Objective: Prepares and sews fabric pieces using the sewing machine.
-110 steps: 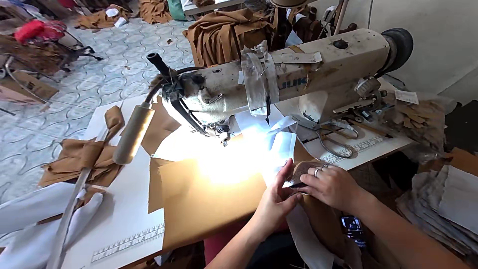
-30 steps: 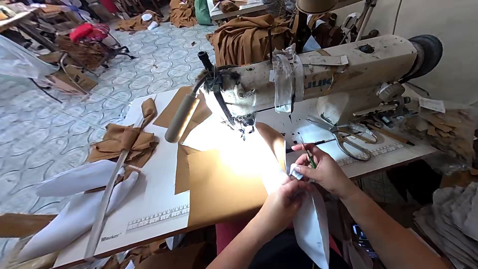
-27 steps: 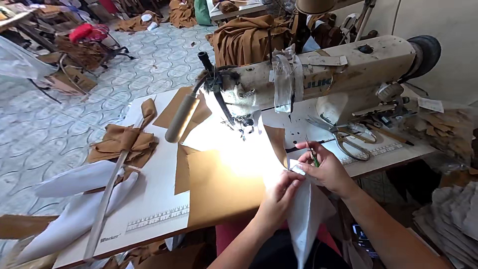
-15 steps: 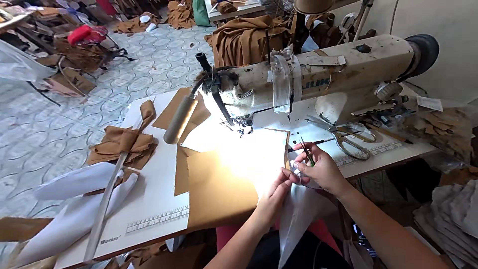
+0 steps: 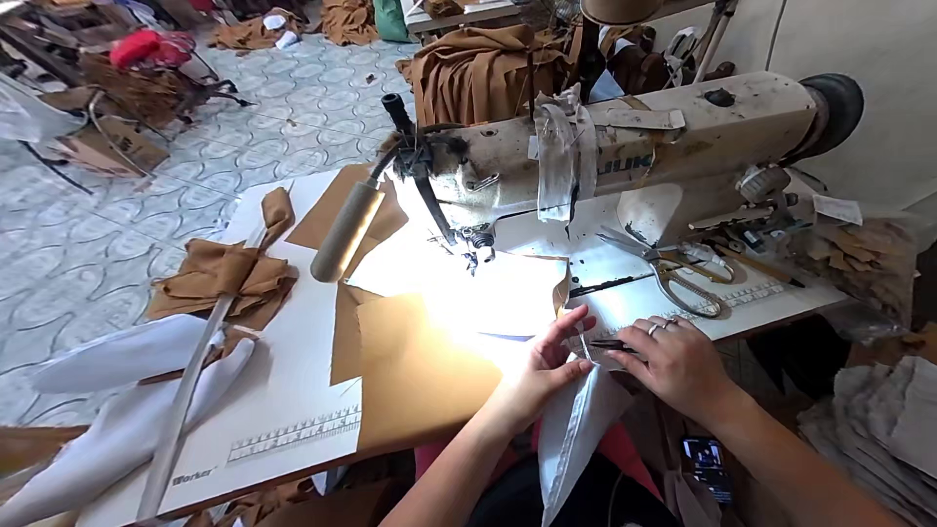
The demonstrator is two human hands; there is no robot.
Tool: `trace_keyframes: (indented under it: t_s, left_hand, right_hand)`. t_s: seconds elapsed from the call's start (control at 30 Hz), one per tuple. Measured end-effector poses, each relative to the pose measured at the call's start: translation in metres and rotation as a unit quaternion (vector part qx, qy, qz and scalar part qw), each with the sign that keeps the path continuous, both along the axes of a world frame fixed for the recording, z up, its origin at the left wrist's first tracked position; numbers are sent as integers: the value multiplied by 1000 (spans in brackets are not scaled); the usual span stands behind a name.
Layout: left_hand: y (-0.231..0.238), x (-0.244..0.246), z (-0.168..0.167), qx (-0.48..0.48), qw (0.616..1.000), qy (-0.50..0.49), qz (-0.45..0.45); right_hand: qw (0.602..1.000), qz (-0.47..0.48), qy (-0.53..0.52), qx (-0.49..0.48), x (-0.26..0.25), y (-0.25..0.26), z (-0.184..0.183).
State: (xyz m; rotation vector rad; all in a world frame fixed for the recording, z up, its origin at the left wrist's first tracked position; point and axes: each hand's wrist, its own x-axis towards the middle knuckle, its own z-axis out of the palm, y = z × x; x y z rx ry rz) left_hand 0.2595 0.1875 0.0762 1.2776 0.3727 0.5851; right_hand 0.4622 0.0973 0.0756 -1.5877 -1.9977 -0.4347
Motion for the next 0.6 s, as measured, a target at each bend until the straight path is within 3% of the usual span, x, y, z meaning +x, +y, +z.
trace_keyframes:
  t_s: [0.23, 0.33, 0.37, 0.43, 0.5, 0.53, 0.6]
  left_hand:
    - [-2, 0, 2, 3, 1000, 2, -7]
    - [1, -3, 6, -4, 1000, 11, 10]
    - [3, -1, 7, -9, 1000, 5, 21]
    - [11, 6, 9, -6, 999, -8, 50]
    - [22, 16, 8, 11, 997, -18, 79]
    - [27, 19, 9, 7, 996, -13, 83]
    - [33, 20, 17, -42, 996, -1, 82]
  right_hand:
    - [999, 36, -4, 12, -19, 13, -5]
    - [986, 20, 154, -65, -11, 11, -1]
    - [962, 27, 240, -125, -7, 9, 1]
    - [878, 75, 391, -267, -2, 5, 7]
    - [820, 91, 450, -342, -8, 5, 17]
    - [825, 78, 440, -345, -8, 6, 24]
    - [883, -6, 365, -296, 9, 11, 48]
